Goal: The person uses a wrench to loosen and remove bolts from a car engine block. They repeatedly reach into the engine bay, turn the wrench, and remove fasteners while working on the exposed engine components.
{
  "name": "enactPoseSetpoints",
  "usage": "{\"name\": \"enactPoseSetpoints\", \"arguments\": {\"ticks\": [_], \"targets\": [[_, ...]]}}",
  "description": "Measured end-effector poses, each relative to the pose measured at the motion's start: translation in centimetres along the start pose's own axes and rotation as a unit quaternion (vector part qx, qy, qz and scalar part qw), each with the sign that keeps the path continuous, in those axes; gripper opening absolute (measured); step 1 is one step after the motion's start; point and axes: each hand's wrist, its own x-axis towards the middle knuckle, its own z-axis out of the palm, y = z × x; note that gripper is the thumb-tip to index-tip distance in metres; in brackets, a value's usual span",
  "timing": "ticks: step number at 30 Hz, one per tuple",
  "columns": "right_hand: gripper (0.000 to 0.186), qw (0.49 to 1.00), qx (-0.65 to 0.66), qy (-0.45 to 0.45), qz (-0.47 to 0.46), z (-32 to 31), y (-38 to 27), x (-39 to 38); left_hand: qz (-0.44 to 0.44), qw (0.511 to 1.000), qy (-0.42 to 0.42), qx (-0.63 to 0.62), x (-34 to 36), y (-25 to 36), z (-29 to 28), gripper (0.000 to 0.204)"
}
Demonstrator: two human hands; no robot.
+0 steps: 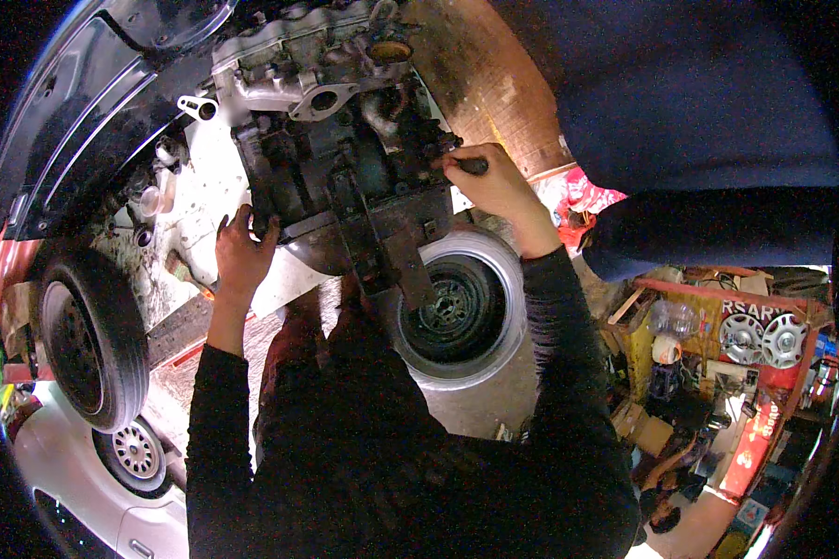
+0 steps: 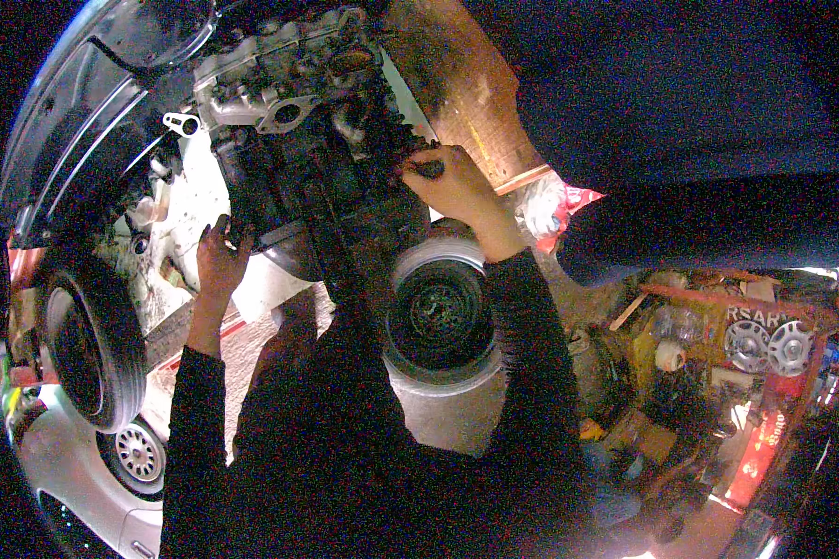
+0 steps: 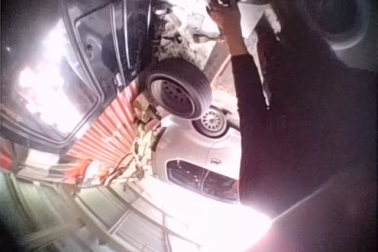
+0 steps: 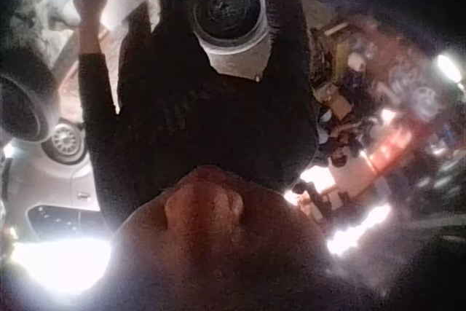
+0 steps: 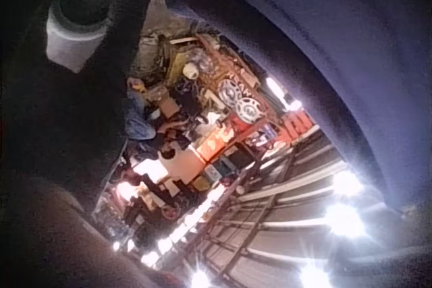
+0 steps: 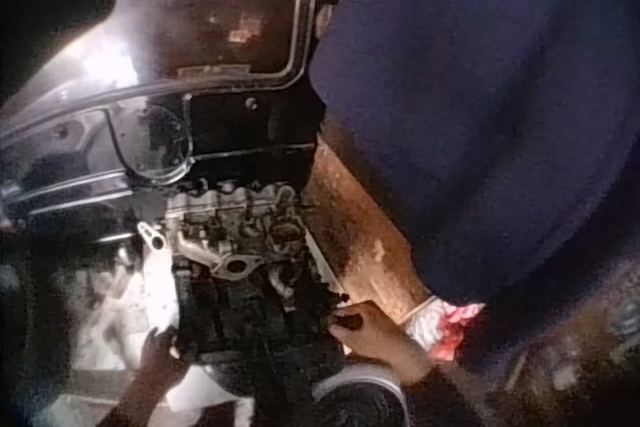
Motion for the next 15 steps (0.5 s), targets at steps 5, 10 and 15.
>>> {"name": "enactPoseSetpoints", "arguments": {"ticks": [5, 10, 15], "targets": [[0.026, 0.961, 0.227, -0.093, 0.127, -2.1, -2.5, 1.0, 0.012, 0.999, 0.027, 0.017, -0.1, 0.0, 0.0, 0.030], [0.023, 0.990, 0.133, -0.029, 0.028, 2.8, 0.1, 1.0, -0.035, 0.999, -0.034, 0.016, 0.2, 0.1, -0.4, 0.028], [0.024, 0.988, 0.136, -0.039, 0.066, 2.6, -2.5, 1.0, -0.029, 0.999, -0.021, 0.008, 0.1, 0.3, -0.5, 0.034]]}}
